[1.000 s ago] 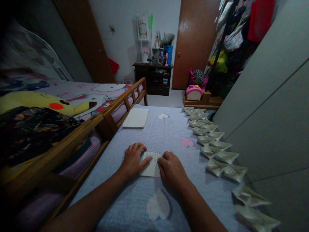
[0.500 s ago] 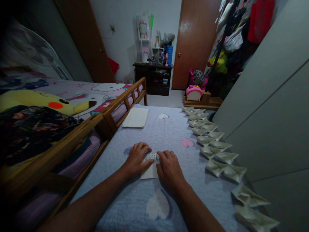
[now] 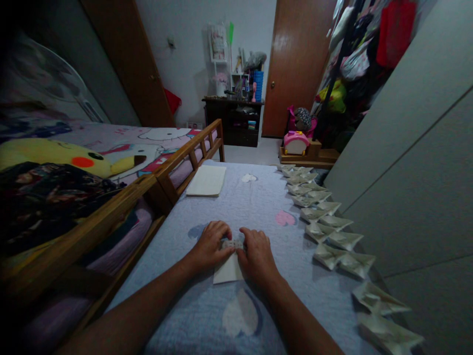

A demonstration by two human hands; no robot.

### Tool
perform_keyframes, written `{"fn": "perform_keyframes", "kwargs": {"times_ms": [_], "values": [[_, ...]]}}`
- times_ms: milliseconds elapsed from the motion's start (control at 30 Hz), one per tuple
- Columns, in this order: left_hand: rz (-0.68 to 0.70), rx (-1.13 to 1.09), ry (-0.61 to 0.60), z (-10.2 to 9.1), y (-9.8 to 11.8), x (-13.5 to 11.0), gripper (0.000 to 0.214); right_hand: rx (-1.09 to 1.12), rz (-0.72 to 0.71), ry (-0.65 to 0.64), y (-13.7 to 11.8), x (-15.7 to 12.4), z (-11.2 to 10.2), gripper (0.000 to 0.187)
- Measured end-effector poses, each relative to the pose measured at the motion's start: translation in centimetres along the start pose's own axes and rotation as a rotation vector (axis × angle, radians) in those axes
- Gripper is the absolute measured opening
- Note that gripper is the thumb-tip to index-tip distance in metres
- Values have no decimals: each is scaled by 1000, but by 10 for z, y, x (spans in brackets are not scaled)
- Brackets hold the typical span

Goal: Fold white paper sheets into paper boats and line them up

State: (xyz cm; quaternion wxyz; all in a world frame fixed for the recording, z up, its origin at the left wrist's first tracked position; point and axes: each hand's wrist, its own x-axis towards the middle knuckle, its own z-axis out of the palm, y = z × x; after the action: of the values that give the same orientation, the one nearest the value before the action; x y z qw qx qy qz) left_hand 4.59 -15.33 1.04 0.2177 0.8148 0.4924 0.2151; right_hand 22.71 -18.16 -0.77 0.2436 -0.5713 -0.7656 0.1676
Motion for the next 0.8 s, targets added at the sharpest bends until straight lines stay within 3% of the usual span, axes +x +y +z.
{"fn": "perform_keyframes", "kwargs": {"times_ms": [233, 400, 667, 800], "values": [[31, -120, -35, -2, 2, -2, 6, -9, -22, 4, 0, 0, -2, 8], [40, -281, 6, -2, 2, -2, 9, 80, -27, 40, 1, 4, -7, 15], [-150, -550, 42, -2, 2, 0, 13, 174, 22, 96, 10, 8, -11, 24], [-109, -424, 146, 1, 2, 1, 7, 142, 33, 91, 10, 10, -9, 27]]}}
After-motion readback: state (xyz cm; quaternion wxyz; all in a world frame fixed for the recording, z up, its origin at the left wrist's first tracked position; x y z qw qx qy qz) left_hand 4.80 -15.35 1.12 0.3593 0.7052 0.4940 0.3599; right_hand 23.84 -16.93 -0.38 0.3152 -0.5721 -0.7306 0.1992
